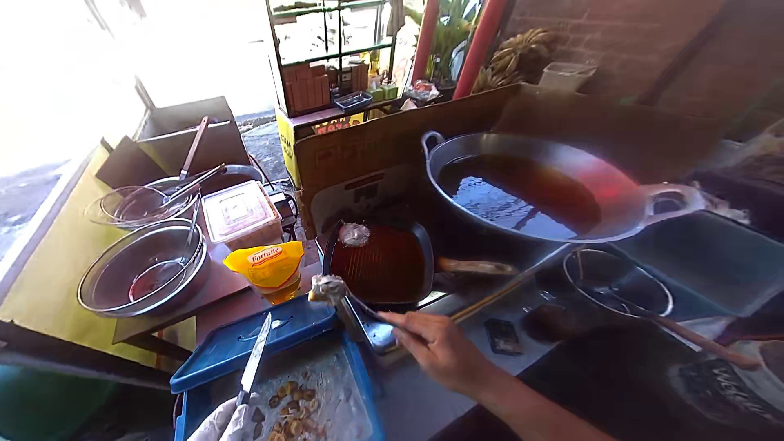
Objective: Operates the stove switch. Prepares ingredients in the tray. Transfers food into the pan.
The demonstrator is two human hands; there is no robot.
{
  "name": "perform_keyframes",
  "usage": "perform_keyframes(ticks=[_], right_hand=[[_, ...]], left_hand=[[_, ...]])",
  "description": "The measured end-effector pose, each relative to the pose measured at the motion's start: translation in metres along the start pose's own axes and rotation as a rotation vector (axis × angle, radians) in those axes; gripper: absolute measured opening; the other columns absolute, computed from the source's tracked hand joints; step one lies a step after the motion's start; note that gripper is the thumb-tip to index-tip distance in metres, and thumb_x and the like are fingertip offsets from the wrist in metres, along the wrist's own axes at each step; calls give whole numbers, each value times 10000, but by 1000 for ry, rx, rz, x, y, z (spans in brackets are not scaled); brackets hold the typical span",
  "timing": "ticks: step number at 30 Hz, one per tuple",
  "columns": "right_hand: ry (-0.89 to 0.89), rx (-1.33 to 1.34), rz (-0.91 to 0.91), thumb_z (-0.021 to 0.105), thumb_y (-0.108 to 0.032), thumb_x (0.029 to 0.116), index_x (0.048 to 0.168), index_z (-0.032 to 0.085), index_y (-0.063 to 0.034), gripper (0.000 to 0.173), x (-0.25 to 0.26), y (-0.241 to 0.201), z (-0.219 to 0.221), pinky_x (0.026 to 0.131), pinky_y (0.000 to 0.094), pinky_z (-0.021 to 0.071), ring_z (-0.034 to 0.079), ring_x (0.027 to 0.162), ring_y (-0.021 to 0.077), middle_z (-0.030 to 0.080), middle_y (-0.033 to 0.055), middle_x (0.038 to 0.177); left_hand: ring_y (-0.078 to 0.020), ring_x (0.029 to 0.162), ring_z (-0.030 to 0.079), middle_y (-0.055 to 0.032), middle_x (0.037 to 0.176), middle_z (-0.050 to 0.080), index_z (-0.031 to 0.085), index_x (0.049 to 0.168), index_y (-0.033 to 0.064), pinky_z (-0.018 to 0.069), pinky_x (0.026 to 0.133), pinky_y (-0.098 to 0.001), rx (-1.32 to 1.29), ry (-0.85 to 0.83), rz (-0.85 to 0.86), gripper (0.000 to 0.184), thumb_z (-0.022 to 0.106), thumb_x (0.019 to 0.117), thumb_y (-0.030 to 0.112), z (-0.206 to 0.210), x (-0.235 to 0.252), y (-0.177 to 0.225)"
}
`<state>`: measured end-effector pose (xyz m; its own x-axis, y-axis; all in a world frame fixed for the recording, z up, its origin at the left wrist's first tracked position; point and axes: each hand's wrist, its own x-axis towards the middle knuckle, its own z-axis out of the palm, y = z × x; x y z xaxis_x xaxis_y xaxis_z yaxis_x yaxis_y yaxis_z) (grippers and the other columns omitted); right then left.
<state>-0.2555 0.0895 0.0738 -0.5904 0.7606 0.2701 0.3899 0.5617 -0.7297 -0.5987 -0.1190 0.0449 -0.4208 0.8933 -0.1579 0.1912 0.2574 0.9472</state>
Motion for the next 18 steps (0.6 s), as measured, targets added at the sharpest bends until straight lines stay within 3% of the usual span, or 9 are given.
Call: perform_keyframes(ticks=[3,6,7,9,11,14,18], right_hand=[[91,-182,15,487,-266,1073,1360,689,-264,351,16,22,1,742,311,590,653,789,84,681,-27,888],[72,-320,89,477,-252,1061,1360,693,-250,368,24,38,11,767,371,592,679,833,144,698,5,908],[61,-330,110,464,-262,1068,1366,687,-253,373,25,42,15,774,376,590,680,842,151,696,9,918],[51,-330,132,444,-269,1075,1378,679,-259,383,27,46,18,778,380,587,682,851,163,697,20,930],[56,-323,140,439,-258,1069,1373,684,-262,390,28,45,20,774,385,589,687,848,168,700,27,930],[9,-306,185,411,-258,1077,1402,658,-270,409,30,41,18,827,407,585,694,918,185,707,40,997],[-10,-278,230,397,-272,1081,1414,646,-274,416,34,41,19,865,421,582,697,963,193,712,44,1042]], left_hand=[[-169,662,695,-62,908,748,680,1254,40,612,591,-343,96,-54,27,284,616,1010,172,14,29,25],[-107,712,722,36,977,765,712,1257,196,643,643,-341,392,-36,132,314,689,960,294,30,65,36],[-75,788,720,63,1048,762,715,1283,237,636,717,-337,465,-20,181,342,689,955,329,35,77,37],[-34,1084,691,82,1234,730,695,1336,284,576,983,-348,580,-26,274,367,650,982,370,41,96,41],[-37,1197,648,86,1283,709,673,1365,321,529,1067,-360,638,-40,336,372,582,1011,393,46,110,45],[-87,1140,658,36,1214,703,634,1407,354,538,1017,-384,713,-38,384,396,533,1026,395,53,122,49],[-145,1038,673,-2,1126,695,629,1406,386,565,915,-425,830,16,418,398,558,1014,390,62,126,56]])
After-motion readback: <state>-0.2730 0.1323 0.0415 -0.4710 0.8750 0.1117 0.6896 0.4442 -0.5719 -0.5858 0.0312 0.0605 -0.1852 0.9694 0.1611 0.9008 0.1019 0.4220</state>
